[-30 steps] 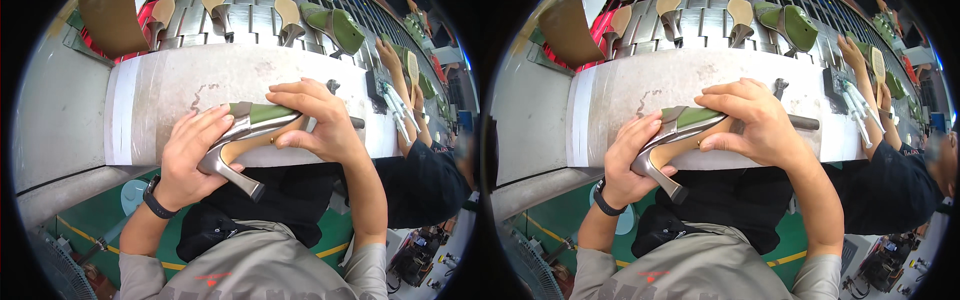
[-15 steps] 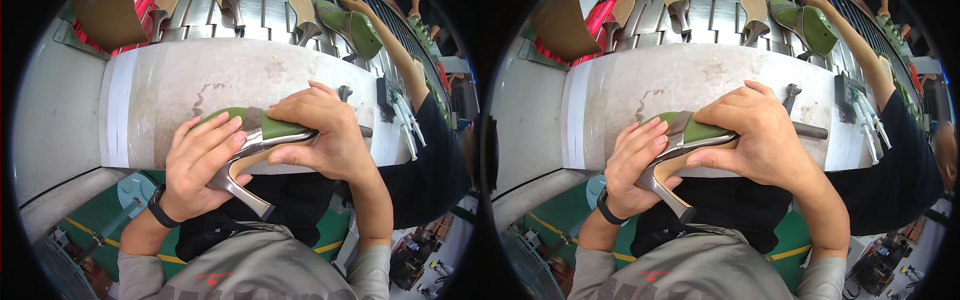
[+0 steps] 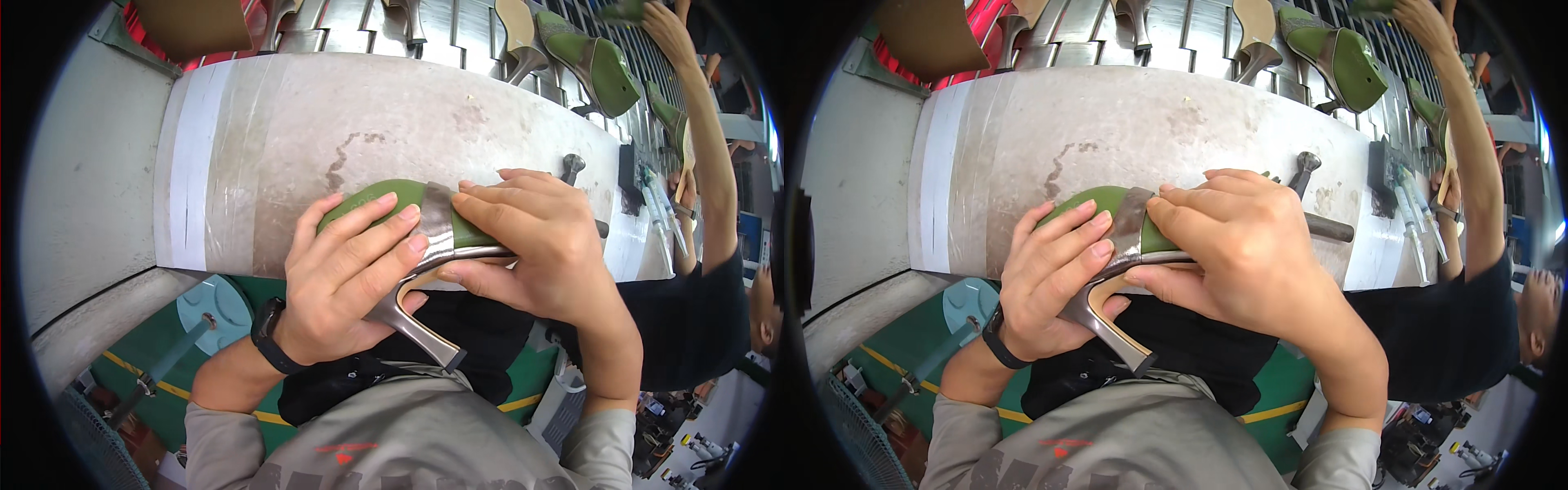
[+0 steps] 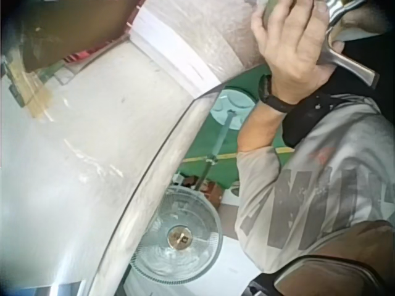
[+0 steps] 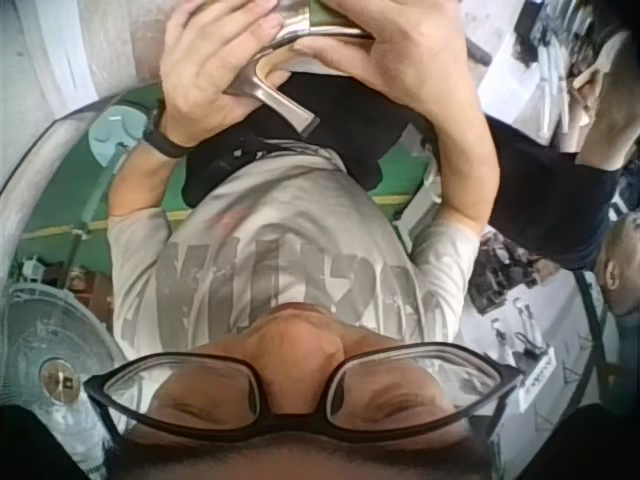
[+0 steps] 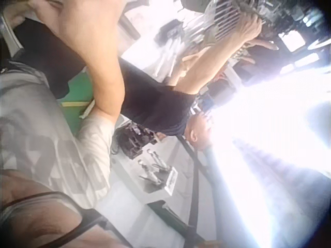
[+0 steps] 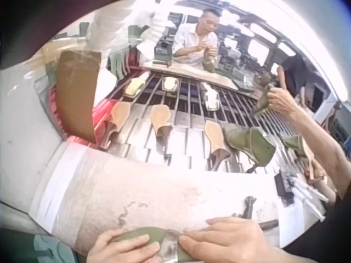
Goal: The person assembles high-heeled shoes by taking soles and shoe lasts from a conveyor, aligning and pressing the soles onto the uppers, hammering the edges with a hammer, and applying adhesive into the seams using a syringe.
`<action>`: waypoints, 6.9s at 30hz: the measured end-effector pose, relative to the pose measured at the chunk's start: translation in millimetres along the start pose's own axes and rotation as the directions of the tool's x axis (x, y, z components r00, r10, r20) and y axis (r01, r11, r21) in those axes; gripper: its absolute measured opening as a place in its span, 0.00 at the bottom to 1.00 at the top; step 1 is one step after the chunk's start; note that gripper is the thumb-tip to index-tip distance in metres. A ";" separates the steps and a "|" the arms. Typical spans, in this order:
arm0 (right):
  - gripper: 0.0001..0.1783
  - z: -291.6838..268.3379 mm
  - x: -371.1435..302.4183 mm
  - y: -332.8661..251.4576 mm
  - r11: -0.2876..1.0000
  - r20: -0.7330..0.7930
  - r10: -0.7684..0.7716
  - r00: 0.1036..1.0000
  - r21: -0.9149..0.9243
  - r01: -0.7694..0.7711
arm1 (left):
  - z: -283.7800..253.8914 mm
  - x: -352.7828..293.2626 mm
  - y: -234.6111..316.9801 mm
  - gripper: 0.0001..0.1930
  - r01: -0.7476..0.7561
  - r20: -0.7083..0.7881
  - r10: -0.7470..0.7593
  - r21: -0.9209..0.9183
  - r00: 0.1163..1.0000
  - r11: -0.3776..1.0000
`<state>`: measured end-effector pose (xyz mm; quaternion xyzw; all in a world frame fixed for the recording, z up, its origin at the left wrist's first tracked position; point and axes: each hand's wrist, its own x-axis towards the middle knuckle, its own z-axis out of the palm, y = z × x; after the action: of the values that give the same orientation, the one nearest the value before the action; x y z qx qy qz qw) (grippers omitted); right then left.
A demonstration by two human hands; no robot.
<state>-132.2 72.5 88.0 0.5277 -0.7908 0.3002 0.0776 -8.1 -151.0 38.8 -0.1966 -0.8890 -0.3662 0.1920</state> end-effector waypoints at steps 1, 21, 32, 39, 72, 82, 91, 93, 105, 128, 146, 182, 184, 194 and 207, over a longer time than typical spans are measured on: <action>0.27 -3.2 2.3 -2.2 0.996 0.063 0.077 0.995 0.031 -0.080 | 0.2 -1.2 -0.4 0.29 0.004 -0.001 -0.004 -0.001 1.000 1.000; 0.24 -21.9 -137.6 53.2 0.786 -0.377 0.597 0.708 0.098 -0.611 | 22.5 28.9 32.9 0.44 0.128 0.086 -0.137 0.106 0.987 0.986; 0.34 -20.5 -133.0 23.7 0.825 -0.082 0.451 0.889 -0.342 -0.450 | 40.4 106.5 18.0 0.48 0.205 0.460 -0.168 -0.032 0.872 0.978; 0.19 -30.0 -119.7 0.9 0.703 -0.143 0.676 0.723 0.420 -0.574 | 33.6 103.6 24.5 0.45 0.281 0.549 -0.217 -0.034 0.807 0.959; 0.16 -59.1 -52.8 86.1 0.342 0.169 0.609 0.775 0.826 -0.448 | 61.2 135.5 40.8 0.32 0.581 0.406 -0.471 -0.207 0.783 0.787; 0.16 -71.1 -44.5 87.6 0.366 0.286 0.488 0.825 0.791 -0.491 | 65.9 129.2 39.5 0.30 0.511 0.327 -0.458 -0.099 0.827 0.854; 0.14 -68.4 -40.4 77.4 0.595 0.193 0.381 0.904 0.697 -0.400 | 51.3 131.6 41.6 0.25 0.612 0.390 -0.503 -0.238 0.771 0.754; 0.15 -69.4 -41.6 71.4 0.580 0.214 0.415 0.884 0.687 -0.438 | 52.0 130.0 40.4 0.22 0.708 0.442 -0.562 -0.320 0.699 0.629; 0.16 -75.2 -40.9 25.7 0.342 0.372 0.580 0.724 0.696 -0.632 | 54.7 123.6 34.0 0.17 0.552 0.270 -0.482 -0.409 0.834 0.727; 0.20 -1.6 -65.7 -65.6 0.913 -0.283 0.395 0.874 0.224 -0.340 | 51.5 118.1 27.2 0.19 0.524 0.283 -0.441 -0.487 0.852 0.699; 0.25 23.9 -71.7 -80.4 0.937 -0.258 0.335 0.906 0.189 -0.293 | 18.3 55.5 -14.3 0.17 0.081 0.175 -0.053 -0.153 0.983 0.985; 0.16 -31.9 -79.9 -1.7 0.564 -0.041 0.599 0.800 0.731 -0.385 | 41.1 102.7 19.5 0.49 0.146 0.399 -0.139 0.012 0.906 0.989; 0.16 -52.5 -55.9 15.9 0.599 0.063 0.526 0.848 0.680 -0.423 | 36.7 105.3 18.1 0.48 0.188 0.443 -0.177 0.020 0.879 0.982; 0.15 -42.9 -64.1 29.7 0.517 0.064 0.589 0.806 0.736 -0.437 | 33.2 111.6 22.1 0.50 0.212 0.536 -0.218 0.074 0.816 0.974; 0.15 -59.4 -43.0 49.6 0.554 0.213 0.471 0.856 0.684 -0.474 | 34.4 109.8 15.1 0.51 0.158 0.497 -0.149 0.025 0.855 0.987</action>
<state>-168.9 152.5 97.6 0.2841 -0.7220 0.5917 -0.2191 -100.6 -93.2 78.1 -0.2145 -0.9181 -0.3249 -0.0748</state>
